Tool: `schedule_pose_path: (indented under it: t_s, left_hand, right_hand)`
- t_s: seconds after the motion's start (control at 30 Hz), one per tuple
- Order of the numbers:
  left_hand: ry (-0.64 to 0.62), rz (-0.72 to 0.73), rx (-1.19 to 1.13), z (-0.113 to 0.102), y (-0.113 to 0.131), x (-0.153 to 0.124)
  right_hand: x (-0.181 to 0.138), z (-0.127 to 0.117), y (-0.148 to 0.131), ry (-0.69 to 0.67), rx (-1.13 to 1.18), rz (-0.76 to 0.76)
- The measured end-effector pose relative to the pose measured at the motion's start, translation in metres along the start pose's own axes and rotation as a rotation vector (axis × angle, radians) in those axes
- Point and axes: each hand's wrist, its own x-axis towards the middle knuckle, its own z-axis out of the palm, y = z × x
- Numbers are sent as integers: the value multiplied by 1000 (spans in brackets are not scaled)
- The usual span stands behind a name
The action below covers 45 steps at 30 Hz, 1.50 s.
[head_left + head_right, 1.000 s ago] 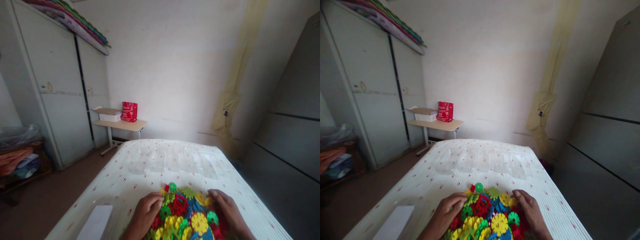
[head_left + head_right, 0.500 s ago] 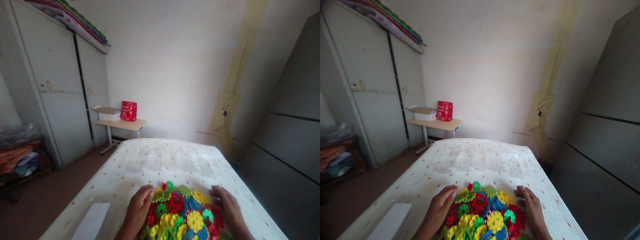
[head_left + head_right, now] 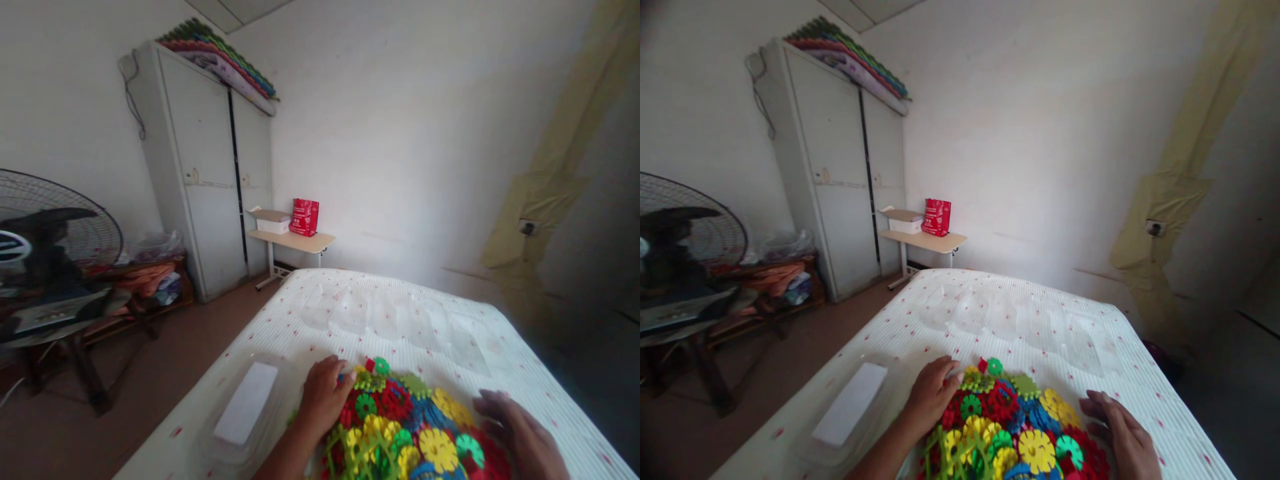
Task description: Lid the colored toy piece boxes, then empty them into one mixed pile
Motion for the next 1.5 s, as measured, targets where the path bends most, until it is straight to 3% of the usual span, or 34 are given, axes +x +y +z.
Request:
schedule_pose_path:
  t_s: [0.27,0.4,0.53,0.77,1.13,1.5]
  left_hand:
    - [-146,85,-275,-13,13,-4]
    - [-159,4,-493,-12,7,-3]
    - [-135,-40,-565,-6,-5,1]
    - [-150,78,-396,1,2,2]
    - [-146,97,-249,11,-5,4]
    - [-177,75,-215,12,-8,7]
  right_hand:
    - [-12,9,-19,22,28,-24]
    - [-14,10,-18,-4,46,-18]
    - [-14,10,-17,-16,41,-26]
    - [-14,10,-17,-14,-1,-23]
    - [-22,15,-33,-37,-108,-67]
    - [-12,18,-17,-111,-257,-173]
